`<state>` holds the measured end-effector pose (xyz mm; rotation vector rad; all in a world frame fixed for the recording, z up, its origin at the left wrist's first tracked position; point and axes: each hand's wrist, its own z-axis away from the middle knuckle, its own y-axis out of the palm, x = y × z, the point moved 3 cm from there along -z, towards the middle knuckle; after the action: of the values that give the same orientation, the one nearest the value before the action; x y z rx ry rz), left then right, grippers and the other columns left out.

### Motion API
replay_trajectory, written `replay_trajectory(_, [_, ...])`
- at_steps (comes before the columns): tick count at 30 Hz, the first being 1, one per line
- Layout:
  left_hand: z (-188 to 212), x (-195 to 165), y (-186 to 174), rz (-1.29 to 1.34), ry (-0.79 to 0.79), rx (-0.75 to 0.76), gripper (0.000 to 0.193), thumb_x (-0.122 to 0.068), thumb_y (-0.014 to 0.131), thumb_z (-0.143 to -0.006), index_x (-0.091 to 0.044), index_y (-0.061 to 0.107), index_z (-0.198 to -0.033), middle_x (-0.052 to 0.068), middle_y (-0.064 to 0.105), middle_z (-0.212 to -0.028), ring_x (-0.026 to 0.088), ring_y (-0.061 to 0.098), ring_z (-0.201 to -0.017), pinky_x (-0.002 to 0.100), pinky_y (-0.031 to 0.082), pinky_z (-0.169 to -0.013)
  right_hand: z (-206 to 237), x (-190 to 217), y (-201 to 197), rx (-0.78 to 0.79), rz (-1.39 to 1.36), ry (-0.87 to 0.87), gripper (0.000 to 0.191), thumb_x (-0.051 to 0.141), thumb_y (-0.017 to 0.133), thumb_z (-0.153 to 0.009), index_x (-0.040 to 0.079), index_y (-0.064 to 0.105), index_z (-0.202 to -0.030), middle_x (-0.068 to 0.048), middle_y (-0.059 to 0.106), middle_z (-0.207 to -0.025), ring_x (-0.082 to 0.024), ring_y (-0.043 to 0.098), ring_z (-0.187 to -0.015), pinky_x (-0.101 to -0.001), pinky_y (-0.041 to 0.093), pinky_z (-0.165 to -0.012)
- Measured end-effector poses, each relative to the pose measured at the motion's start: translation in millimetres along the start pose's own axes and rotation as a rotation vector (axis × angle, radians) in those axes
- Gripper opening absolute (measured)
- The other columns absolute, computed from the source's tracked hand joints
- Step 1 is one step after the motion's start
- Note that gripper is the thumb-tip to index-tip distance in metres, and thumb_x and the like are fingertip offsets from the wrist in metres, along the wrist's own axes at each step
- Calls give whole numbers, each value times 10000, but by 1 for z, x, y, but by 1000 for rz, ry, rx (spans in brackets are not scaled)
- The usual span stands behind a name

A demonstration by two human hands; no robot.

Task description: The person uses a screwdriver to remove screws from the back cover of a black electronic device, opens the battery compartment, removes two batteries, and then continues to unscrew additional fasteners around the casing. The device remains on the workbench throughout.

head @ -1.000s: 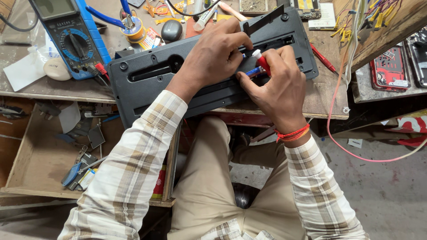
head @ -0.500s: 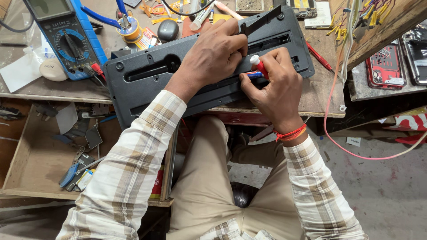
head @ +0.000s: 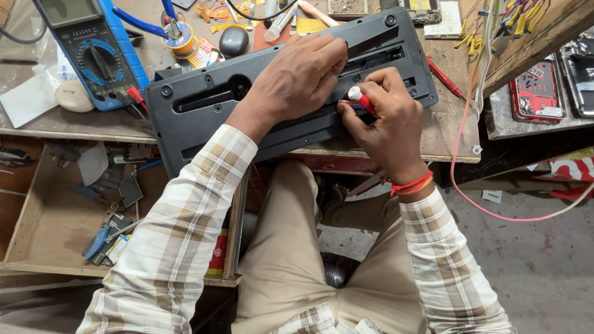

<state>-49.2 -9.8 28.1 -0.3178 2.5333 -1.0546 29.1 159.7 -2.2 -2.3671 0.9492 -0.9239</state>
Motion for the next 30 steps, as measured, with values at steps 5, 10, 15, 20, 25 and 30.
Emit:
replay_trajectory(5, [2, -1, -1, -7, 34, -4, 187, -79, 670, -896, -56, 513, -994, 126, 567, -961, 357, 574, -956, 447, 455, -862, -5, -6, -11, 110, -13, -100, 261, 176, 871, -906, 33, 725, -1067, -108, 666, -1092, -284, 695, -852, -379, 558, -723])
replay_trajectory(10, [2, 0, -3, 20, 23, -78, 146, -103, 657, -1035, -58, 539, -1108, 108, 584, -1049, 343, 596, -1019, 438, 472, -898, -16, -11, -22, 279, -83, -139, 185, 99, 791, -945, 65, 740, -1119, -90, 677, -1113, -265, 721, -863, -368, 568, -739])
replay_trajectory(15, [4, 3, -4, 114, -26, -111, 111, -128, 586, -1135, -44, 523, -1169, 117, 546, -1095, 312, 604, -964, 426, 495, -853, -27, -15, -30, 392, 106, -236, 327, 12, 738, -889, 159, 757, -1180, -80, 681, -1124, -268, 714, -813, -395, 561, -683])
replay_trajectory(20, [4, 4, -7, 114, -49, -125, 112, -145, 577, -1147, -48, 525, -1170, 104, 530, -1085, 284, 595, -920, 419, 490, -824, -31, -19, -33, 403, 190, -339, 360, -6, 709, -881, 168, 723, -1196, -82, 663, -1143, -283, 695, -805, -401, 555, -678])
replay_trajectory(25, [4, 3, -9, 136, -53, -183, 105, -148, 580, -1144, -50, 547, -1159, 91, 535, -1064, 278, 604, -923, 414, 499, -816, -20, -21, -29, 310, 228, -368, 248, -35, 689, -915, 71, 683, -1139, -83, 678, -1141, -284, 705, -837, -402, 558, -684])
replay_trajectory(30, [4, 3, -11, 162, -34, -204, 86, -125, 548, -1162, -56, 593, -1187, 98, 538, -1092, 271, 596, -957, 397, 513, -862, -17, -17, -24, 112, 140, -273, 317, -97, 641, -905, 63, 649, -1179, -106, 659, -1163, -300, 701, -954, -387, 569, -772])
